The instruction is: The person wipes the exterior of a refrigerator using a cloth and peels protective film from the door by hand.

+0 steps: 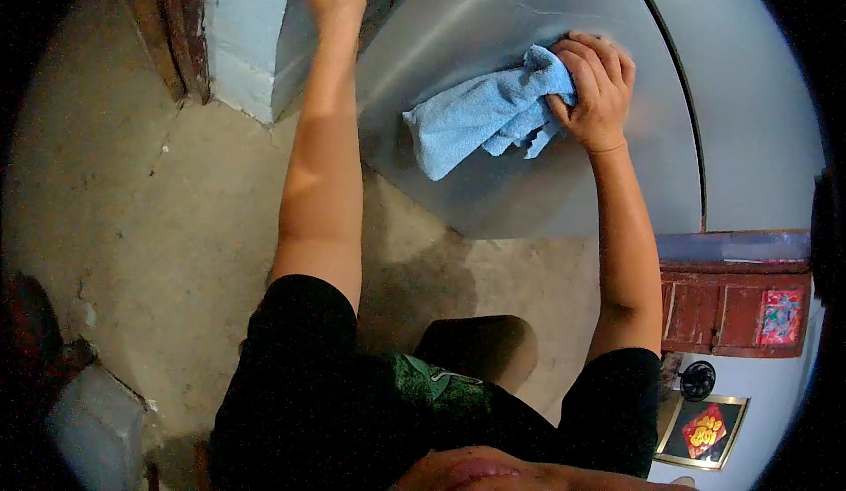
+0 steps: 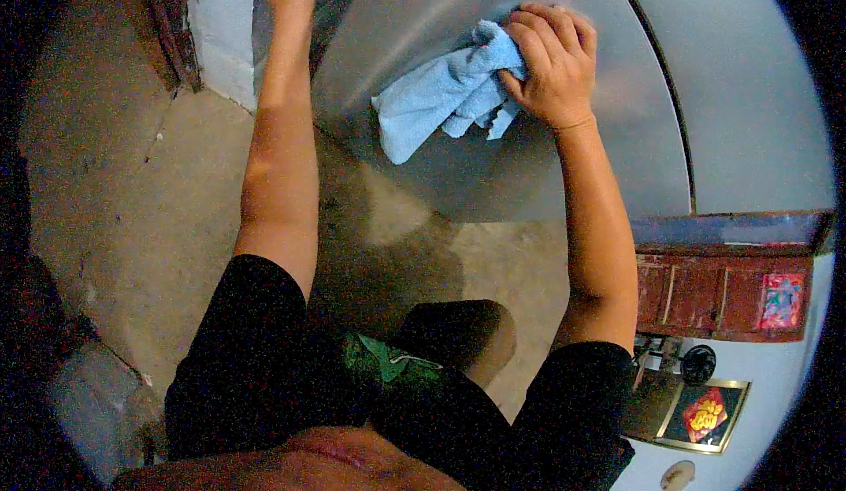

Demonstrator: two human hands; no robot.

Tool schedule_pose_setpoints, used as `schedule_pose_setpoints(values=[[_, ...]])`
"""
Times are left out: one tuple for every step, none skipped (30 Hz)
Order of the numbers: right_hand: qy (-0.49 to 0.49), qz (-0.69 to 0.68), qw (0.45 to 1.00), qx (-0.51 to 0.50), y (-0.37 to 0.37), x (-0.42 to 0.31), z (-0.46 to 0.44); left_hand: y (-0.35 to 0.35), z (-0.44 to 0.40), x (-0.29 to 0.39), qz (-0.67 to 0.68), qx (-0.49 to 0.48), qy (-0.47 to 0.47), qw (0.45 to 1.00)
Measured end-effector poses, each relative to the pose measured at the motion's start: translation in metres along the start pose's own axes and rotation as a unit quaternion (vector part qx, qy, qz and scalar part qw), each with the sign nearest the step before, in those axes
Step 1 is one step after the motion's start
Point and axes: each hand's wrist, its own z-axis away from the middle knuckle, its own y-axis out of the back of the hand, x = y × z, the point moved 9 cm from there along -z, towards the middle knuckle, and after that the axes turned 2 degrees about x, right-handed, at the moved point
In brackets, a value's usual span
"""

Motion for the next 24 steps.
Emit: schedule_pose_setpoints(values=[[-0.002,0.000,1.000,-0.001,0.000,0.000,0.000,0.000,0.000,-0.003,-0.013,0.012,-0.022,1.000],[-0.003,-0.006,1.000,-0.003,0.001,0.000,0.000,-0.002,0.002,-0.004,-0.026,0.023,-0.044,0.998],[-0.004,-0.012,1.000,-0.006,0.002,0.000,0.000,0.000,0.008,0.009,-0.025,0.020,-0.042,0.999],[-0.005,-0.011,1.000,-0.009,0.002,0.000,0.000,0.000,0.015,0.020,0.052,0.006,-0.025,0.998],[-0.005,-0.009,1.000,-0.007,0.003,-0.001,-0.001,-0.001,0.020,0.028,0.128,-0.008,-0.007,0.992],[-0.005,-0.007,1.000,-0.003,0.003,-0.001,-0.002,-0.002,0.018,0.024,0.129,-0.008,-0.007,0.992],[-0.005,-0.006,1.000,-0.003,0.003,-0.001,-0.002,-0.021,0.016,0.004,0.266,-0.088,0.094,0.955],[-0.005,-0.004,1.000,-0.007,0.003,-0.002,-0.002,-0.039,0.021,-0.004,0.392,-0.164,0.190,0.885],[-0.005,-0.002,1.000,-0.010,0.002,-0.001,-0.002,-0.038,0.020,-0.006,0.393,-0.165,0.190,0.885],[-0.005,-0.001,1.000,-0.010,0.002,0.000,-0.003,-0.041,0.021,-0.004,0.440,-0.186,0.196,0.857],[-0.004,-0.006,1.000,-0.006,0.002,0.000,-0.003,-0.043,0.022,0.000,0.485,-0.206,0.200,0.826],[-0.002,-0.010,1.000,-0.002,0.003,-0.001,-0.003,-0.042,0.023,0.001,0.485,-0.206,0.200,0.826],[-0.002,-0.010,1.000,0.000,0.002,-0.001,-0.003,-0.043,0.024,0.004,0.504,-0.214,0.207,0.811],[-0.002,-0.009,1.000,0.001,0.003,-0.002,-0.003,-0.042,0.025,0.007,0.523,-0.222,0.215,0.795],[-0.003,-0.007,1.000,0.002,0.003,-0.002,-0.003,-0.041,0.025,0.011,0.522,-0.222,0.214,0.795],[-0.003,-0.008,1.000,0.003,0.003,-0.002,-0.003,-0.042,0.027,0.018,0.543,-0.238,0.215,0.776],[-0.003,-0.007,1.000,0.002,0.003,-0.002,-0.003,-0.044,0.028,0.023,0.564,-0.255,0.214,0.756],[-0.004,-0.007,1.000,0.001,0.004,-0.001,-0.003,-0.044,0.029,0.024,0.564,-0.255,0.214,0.756],[-0.004,-0.007,1.000,0.001,0.004,-0.001,-0.003,-0.044,0.030,0.030,0.584,-0.273,0.202,0.738],[-0.002,-0.009,1.000,0.002,0.004,-0.002,-0.004,-0.046,0.031,0.035,0.603,-0.290,0.189,0.718],[-0.001,-0.010,1.000,0.001,0.004,-0.002,-0.003,-0.050,0.031,0.031,0.603,-0.292,0.190,0.717],[-0.002,-0.008,1.000,0.000,0.005,-0.001,-0.004,-0.055,0.030,0.026,0.608,-0.302,0.179,0.712],[-0.001,-0.012,1.000,0.005,0.005,-0.001,-0.004,-0.057,0.031,0.030,0.612,-0.311,0.169,0.707],[0.001,-0.017,1.000,0.010,0.006,-0.002,-0.004,-0.059,0.031,0.032,0.612,-0.311,0.169,0.707]])
